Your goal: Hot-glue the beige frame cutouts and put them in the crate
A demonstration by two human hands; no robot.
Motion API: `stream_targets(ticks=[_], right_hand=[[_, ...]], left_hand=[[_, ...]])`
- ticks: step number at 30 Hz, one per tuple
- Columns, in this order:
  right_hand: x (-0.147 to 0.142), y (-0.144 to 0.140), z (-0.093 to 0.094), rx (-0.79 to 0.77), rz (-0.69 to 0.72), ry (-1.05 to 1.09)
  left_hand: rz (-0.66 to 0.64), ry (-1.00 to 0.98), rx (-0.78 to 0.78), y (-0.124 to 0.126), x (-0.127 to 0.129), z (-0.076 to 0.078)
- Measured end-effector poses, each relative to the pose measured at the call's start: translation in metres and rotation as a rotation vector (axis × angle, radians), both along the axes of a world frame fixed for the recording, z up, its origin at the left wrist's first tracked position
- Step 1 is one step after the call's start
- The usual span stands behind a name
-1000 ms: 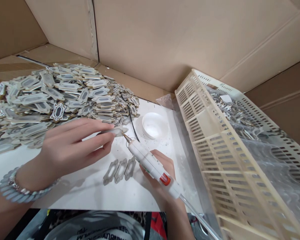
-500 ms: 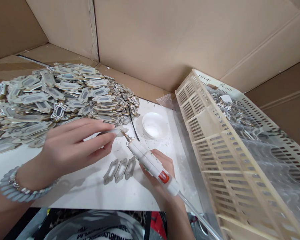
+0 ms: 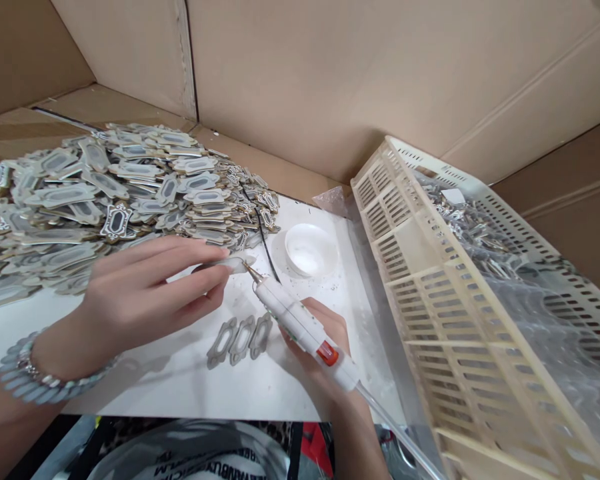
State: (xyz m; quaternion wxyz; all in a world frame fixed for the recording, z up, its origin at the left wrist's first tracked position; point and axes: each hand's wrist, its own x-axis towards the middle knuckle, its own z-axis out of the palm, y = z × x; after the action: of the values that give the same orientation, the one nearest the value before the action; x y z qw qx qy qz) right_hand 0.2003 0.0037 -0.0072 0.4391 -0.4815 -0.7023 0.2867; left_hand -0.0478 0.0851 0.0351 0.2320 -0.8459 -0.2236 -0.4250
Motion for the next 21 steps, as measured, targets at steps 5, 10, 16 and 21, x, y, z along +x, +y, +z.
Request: stream_targets(ticks=[5, 10, 16, 21], right_hand=[[0.0, -0.0016, 0.0015, -0.019, -0.02, 0.005], [0.0011, -0.002, 0.0012, -0.014, -0.015, -0.008], [0.001, -0.0003, 0.0017, 0.002, -0.024, -0.022], [-0.0013, 0.0021, 0.0097, -0.048, -0.122, -0.005]], left_hand=[[0.018, -0.012, -0.007, -0.0002, 0.0005, 0.004], [0.038, -0.041, -0.102, -0.0002, 0.0004, 0.0047], [0.083, -0.069, -0.172, -0.0018, 0.0002, 0.004], [0.05, -0.077, -0.194, -0.0056, 0.0025, 0.0083]])
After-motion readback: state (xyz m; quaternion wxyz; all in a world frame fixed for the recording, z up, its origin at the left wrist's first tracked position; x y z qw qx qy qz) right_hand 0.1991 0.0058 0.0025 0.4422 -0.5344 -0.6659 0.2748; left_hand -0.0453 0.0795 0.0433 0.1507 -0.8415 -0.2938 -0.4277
